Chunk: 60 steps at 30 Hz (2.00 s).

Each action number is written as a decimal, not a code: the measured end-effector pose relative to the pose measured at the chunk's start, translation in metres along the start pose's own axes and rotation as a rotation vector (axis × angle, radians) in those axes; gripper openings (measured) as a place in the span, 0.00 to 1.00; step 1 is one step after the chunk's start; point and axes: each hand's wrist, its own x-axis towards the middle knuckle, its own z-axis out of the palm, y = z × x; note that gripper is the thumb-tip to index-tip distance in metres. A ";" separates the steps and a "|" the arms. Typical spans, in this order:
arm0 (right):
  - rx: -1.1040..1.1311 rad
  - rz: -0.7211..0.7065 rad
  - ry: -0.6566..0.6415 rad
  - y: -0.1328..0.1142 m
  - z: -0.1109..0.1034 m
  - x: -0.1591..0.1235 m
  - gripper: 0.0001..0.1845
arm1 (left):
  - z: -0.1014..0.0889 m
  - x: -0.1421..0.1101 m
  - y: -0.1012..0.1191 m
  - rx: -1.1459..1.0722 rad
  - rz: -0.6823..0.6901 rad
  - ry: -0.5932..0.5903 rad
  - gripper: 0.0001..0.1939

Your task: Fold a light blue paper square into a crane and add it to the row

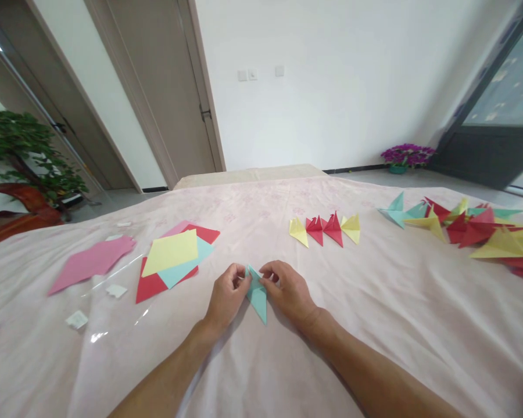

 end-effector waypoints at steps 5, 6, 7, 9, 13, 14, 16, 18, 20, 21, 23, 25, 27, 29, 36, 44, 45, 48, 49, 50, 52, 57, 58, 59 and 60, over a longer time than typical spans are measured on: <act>0.080 -0.069 0.095 -0.008 0.002 0.001 0.05 | 0.000 -0.001 0.000 -0.121 -0.060 0.012 0.09; 0.080 -0.088 0.095 -0.009 0.003 0.002 0.06 | 0.000 -0.001 0.000 -0.124 -0.061 0.015 0.09; 0.081 -0.099 0.090 -0.009 0.003 0.003 0.06 | 0.000 -0.001 0.000 -0.125 -0.061 0.018 0.08; 0.084 -0.113 0.080 -0.010 0.003 0.004 0.07 | -0.001 0.000 0.002 -0.126 -0.060 0.022 0.08; 0.086 -0.088 0.096 -0.012 0.003 0.006 0.06 | -0.002 0.001 0.003 -0.122 -0.051 0.014 0.07; 0.085 -0.075 0.098 -0.012 0.003 0.006 0.06 | -0.002 0.001 0.003 -0.116 -0.046 0.009 0.07; 0.082 -0.062 0.095 -0.014 0.003 0.007 0.05 | -0.002 0.000 0.003 -0.102 -0.035 0.000 0.06; 0.082 -0.065 0.084 -0.015 0.003 0.007 0.05 | -0.002 -0.001 0.003 -0.084 -0.026 -0.006 0.05; 0.090 -0.072 0.079 -0.015 0.003 0.007 0.05 | -0.001 -0.002 0.003 -0.057 -0.013 -0.002 0.05; 0.092 -0.074 0.082 -0.015 0.004 0.007 0.05 | -0.001 -0.002 0.003 -0.041 -0.008 0.000 0.05; 0.086 -0.080 0.092 -0.014 0.004 0.006 0.05 | -0.001 -0.003 0.003 -0.031 -0.001 0.002 0.06; 0.066 -0.091 0.101 -0.014 0.004 0.007 0.05 | -0.002 -0.003 0.004 -0.061 -0.008 -0.001 0.08; 0.038 -0.107 0.103 -0.013 0.004 0.007 0.05 | -0.002 -0.003 0.003 -0.099 -0.029 0.000 0.09; 0.006 -0.121 0.094 -0.014 0.003 0.008 0.05 | -0.003 -0.003 0.002 -0.116 -0.046 0.006 0.10; -0.093 -0.120 0.089 -0.019 -0.001 0.005 0.04 | -0.003 0.001 -0.001 -0.189 -0.063 0.019 0.10; -0.053 -0.102 0.127 -0.016 0.007 0.004 0.06 | -0.003 0.002 0.003 -0.233 -0.082 0.000 0.09; -0.047 -0.106 0.130 -0.015 0.008 0.004 0.05 | -0.003 0.002 0.003 -0.234 -0.087 -0.001 0.09; -0.022 -0.118 0.143 -0.014 0.009 0.004 0.05 | -0.004 0.003 0.003 -0.238 -0.097 -0.002 0.09; -0.009 -0.120 0.148 -0.014 0.009 0.004 0.05 | -0.004 0.003 0.003 -0.241 -0.099 -0.001 0.10; 0.005 -0.122 0.152 -0.014 0.009 0.004 0.05 | -0.003 0.003 0.003 -0.245 -0.101 0.003 0.10; 0.037 -0.121 0.158 -0.013 0.009 0.004 0.06 | -0.003 0.004 0.004 -0.253 -0.106 0.017 0.10; 0.096 -0.094 0.143 -0.009 0.012 0.005 0.08 | -0.003 0.004 0.002 -0.222 -0.114 0.045 0.11; 0.101 -0.088 0.136 -0.008 0.013 0.005 0.08 | -0.003 0.004 0.001 -0.205 -0.109 0.050 0.11; 0.105 -0.084 0.127 -0.007 0.014 0.005 0.08 | -0.003 0.004 0.000 -0.187 -0.098 0.058 0.11; 0.110 -0.080 0.118 -0.006 0.014 0.006 0.08 | -0.003 0.004 0.000 -0.167 -0.083 0.066 0.10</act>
